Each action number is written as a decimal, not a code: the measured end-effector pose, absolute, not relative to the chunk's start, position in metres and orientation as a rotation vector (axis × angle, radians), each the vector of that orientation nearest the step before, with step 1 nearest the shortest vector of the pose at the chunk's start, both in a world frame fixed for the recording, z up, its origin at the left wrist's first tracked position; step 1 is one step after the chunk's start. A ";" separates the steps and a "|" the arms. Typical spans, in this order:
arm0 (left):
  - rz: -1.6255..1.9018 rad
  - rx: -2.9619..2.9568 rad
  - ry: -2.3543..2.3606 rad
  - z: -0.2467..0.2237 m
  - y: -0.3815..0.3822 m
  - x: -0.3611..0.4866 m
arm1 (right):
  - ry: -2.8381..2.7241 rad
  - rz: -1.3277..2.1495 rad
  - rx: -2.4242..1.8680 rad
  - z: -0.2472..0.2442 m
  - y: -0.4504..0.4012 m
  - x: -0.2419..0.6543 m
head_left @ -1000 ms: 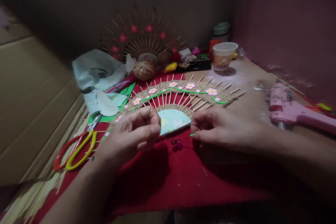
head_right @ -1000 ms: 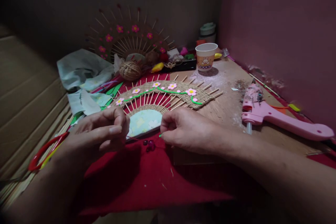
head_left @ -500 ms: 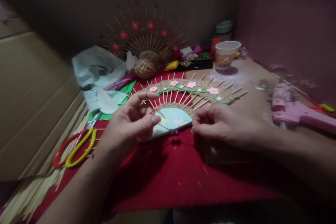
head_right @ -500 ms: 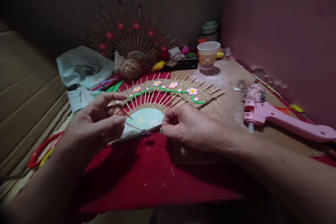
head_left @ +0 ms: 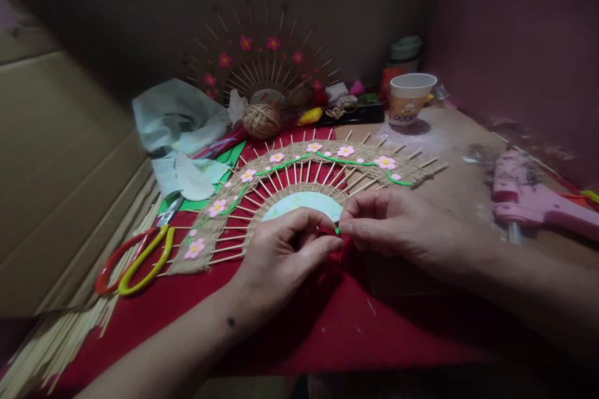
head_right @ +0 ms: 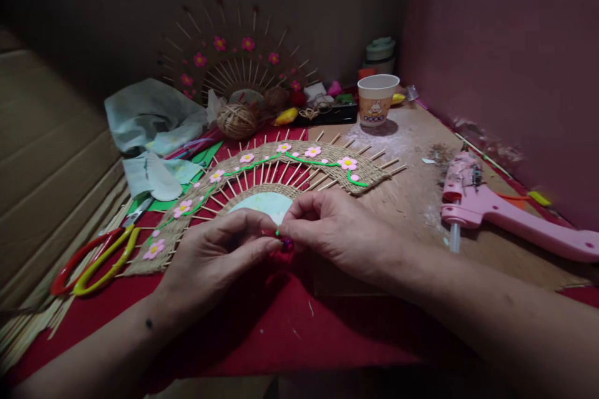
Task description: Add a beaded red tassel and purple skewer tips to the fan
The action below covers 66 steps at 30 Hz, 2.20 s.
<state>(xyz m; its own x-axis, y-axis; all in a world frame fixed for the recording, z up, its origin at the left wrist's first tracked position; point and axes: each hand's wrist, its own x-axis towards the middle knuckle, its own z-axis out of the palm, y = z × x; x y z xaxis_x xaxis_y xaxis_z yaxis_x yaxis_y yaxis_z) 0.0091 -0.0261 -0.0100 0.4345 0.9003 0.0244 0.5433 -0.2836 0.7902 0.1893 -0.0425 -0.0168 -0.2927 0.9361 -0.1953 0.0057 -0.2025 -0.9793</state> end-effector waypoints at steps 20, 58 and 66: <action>0.709 2.054 1.139 -0.014 -0.023 0.009 | -1.282 1.589 -1.143 -0.017 -0.044 0.186; 1.254 1.507 0.976 0.090 -0.011 0.017 | -1.083 1.695 -1.134 -0.018 -0.035 0.190; 1.430 1.634 0.862 0.107 -0.016 0.030 | -1.042 1.730 -0.966 -0.020 -0.036 0.190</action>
